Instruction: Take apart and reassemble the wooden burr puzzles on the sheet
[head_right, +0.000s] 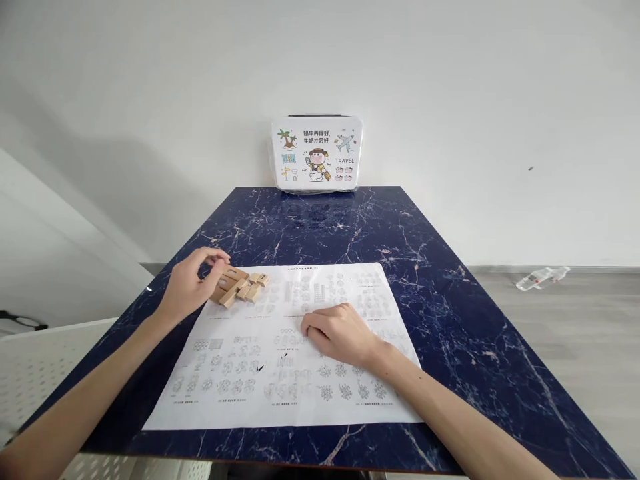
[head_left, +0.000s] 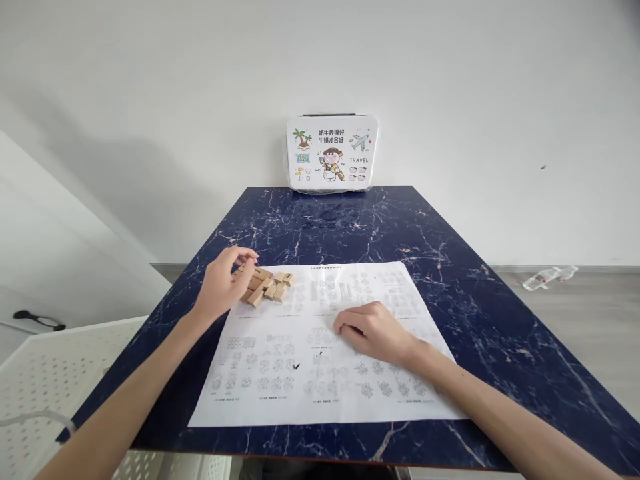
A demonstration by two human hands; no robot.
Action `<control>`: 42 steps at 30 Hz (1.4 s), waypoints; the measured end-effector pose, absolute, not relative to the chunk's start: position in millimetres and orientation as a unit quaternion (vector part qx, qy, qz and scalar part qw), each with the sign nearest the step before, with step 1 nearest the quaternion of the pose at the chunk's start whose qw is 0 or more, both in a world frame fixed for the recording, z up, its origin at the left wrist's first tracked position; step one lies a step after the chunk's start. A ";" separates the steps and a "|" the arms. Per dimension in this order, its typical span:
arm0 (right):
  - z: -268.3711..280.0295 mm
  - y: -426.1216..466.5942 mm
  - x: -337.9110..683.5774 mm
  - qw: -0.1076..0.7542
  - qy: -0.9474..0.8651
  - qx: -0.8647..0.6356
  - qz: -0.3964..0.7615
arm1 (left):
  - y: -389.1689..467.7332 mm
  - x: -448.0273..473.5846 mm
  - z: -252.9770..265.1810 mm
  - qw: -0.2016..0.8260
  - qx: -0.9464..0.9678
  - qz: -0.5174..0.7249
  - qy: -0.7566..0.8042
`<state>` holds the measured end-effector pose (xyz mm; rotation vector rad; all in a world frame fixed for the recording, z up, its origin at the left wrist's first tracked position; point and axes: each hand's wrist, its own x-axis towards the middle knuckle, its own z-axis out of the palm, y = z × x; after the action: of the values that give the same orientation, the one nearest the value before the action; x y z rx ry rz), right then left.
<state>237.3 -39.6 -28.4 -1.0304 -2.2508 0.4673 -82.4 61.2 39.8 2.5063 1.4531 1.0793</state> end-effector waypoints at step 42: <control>-26.3 -40.9 237.8 0.298 -0.840 -0.408 0.198 | -103.2 -124.4 -11.1 -0.068 0.895 0.083 0.433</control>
<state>237.8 -40.9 -26.3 -1.0836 -2.2325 0.5257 -124.4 -103.2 -11.1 2.9404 1.4207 0.2728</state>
